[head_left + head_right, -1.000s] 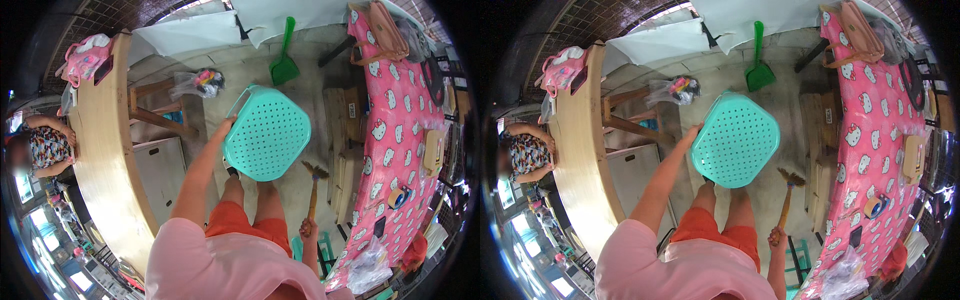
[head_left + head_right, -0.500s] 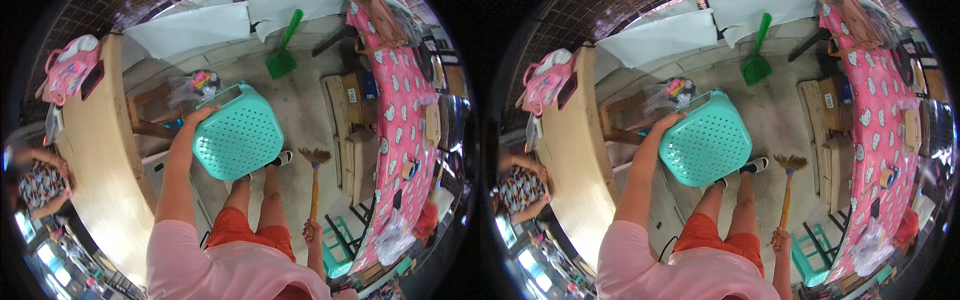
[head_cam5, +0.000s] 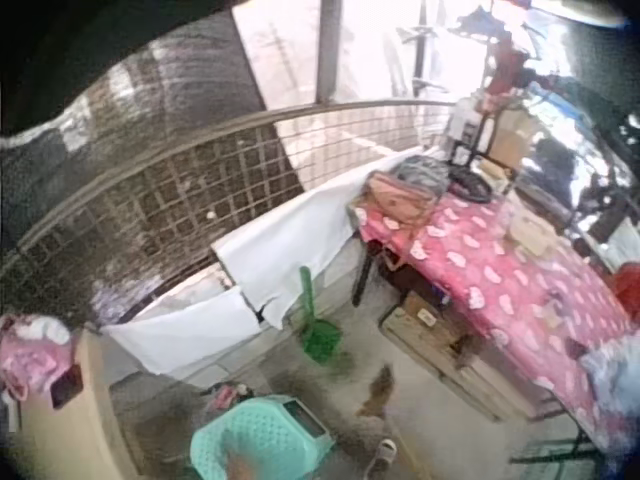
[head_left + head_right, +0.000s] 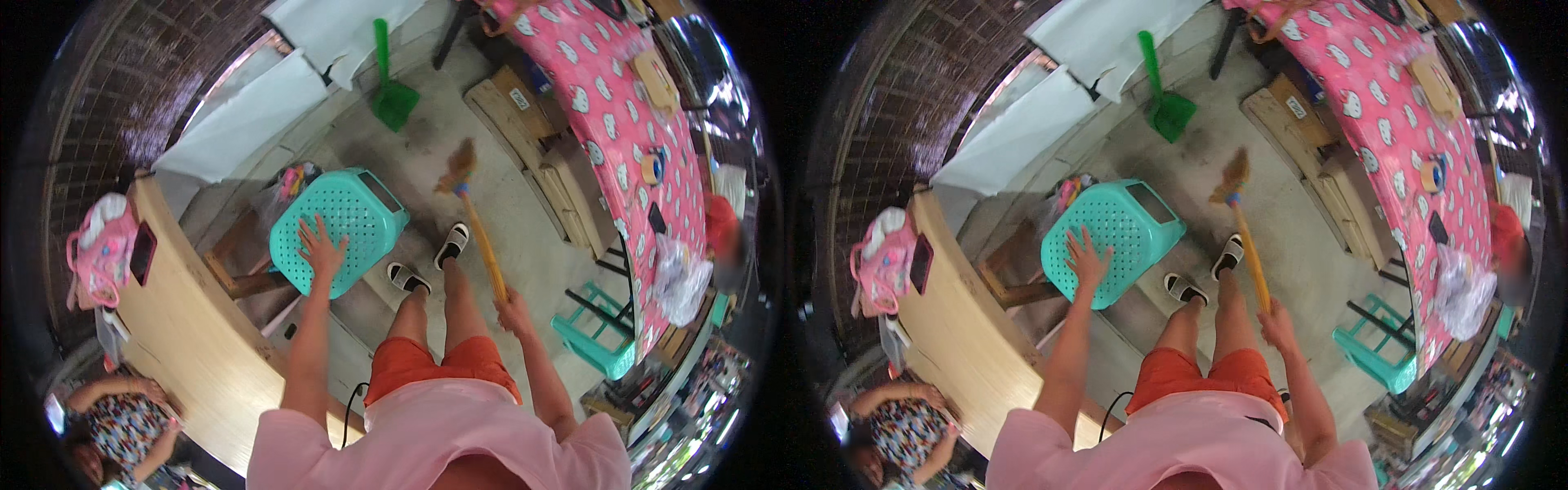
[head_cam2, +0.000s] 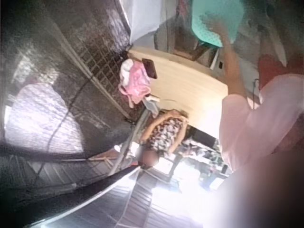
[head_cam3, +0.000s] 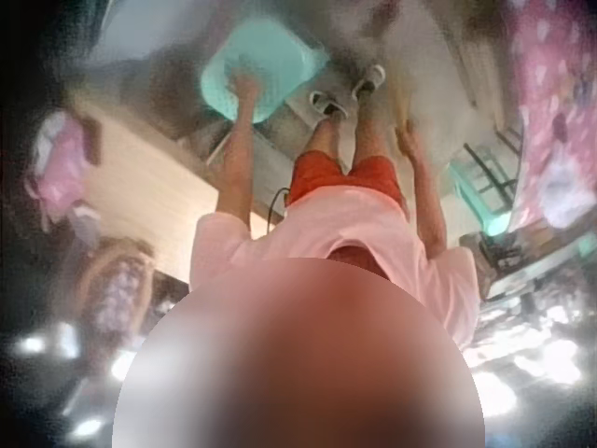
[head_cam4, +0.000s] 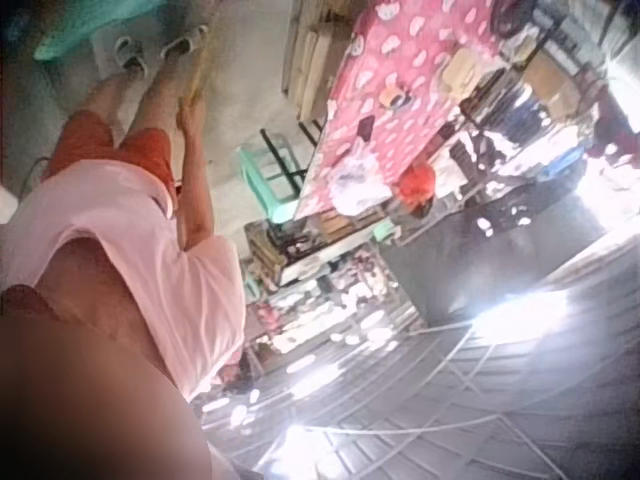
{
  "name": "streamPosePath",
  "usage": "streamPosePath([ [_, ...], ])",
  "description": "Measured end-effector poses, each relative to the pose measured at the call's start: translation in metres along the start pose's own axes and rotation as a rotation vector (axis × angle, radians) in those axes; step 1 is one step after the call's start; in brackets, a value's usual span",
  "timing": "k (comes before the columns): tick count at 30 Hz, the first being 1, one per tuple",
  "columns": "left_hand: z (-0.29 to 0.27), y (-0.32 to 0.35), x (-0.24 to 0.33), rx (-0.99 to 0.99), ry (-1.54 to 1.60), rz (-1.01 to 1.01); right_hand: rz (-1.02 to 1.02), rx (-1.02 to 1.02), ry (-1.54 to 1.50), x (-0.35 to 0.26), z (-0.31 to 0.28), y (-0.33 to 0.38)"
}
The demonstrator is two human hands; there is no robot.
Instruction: The person sweeps the concrete floor with a broom and collects debris into a dustpan. They move a plastic stool to access areas under a table, then sweep around furniture and other people. The person gathers the swept debris into a plastic bag and places it into the dustpan.
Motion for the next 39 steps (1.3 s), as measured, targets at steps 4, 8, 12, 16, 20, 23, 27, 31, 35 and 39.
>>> streamPosePath([
  [4, 0.011, 0.052, 0.078, -0.237, 0.037, -0.132, -0.079, -0.08, 0.149, -0.062, 0.016, -0.044],
  [8, 0.061, 0.051, 0.077, -0.425, 0.048, -0.308, -0.441, 0.058, 0.496, -0.082, 0.052, -0.157],
  [12, 0.067, 0.045, 0.081, -0.465, -0.037, -0.249, -0.331, -0.049, 0.728, -0.088, 0.045, -0.234],
  [16, 0.06, 0.042, 0.076, -0.545, -0.136, -0.218, -0.068, 0.075, 0.611, -0.03, -0.015, -0.288],
  [20, 0.069, 0.041, 0.087, -0.539, -0.132, -0.161, 0.117, 0.284, 0.395, 0.104, -0.117, -0.32],
  [23, 0.08, 0.037, 0.089, -0.552, -0.1, -0.058, 0.383, 0.423, 0.244, 0.225, -0.16, -0.266],
  [27, 0.067, 0.031, 0.056, -0.633, -0.083, -0.057, 0.6, 0.343, 0.132, 0.273, -0.158, -0.164],
  [31, 0.063, 0.017, 0.054, -0.825, -0.199, -0.002, 0.624, 0.423, 0.157, 0.328, -0.126, -0.051],
  [35, 0.049, -0.03, 0.079, -0.921, -0.609, 0.137, 0.571, 0.398, -0.258, 0.196, -0.137, 0.024],
  [39, 0.046, -0.087, 0.165, -0.666, -0.398, 0.194, 0.156, 0.363, 0.006, 0.108, -0.146, -0.019],
])
Point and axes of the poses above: each hand's wrist, its own y-axis away from the middle knuckle, its own z-axis out of the palm, x = y × z, the point moved 4 cm from there along -y, towards the middle knuckle, and after that the axes turned 4 degrees about y, right-handed, at the moved point
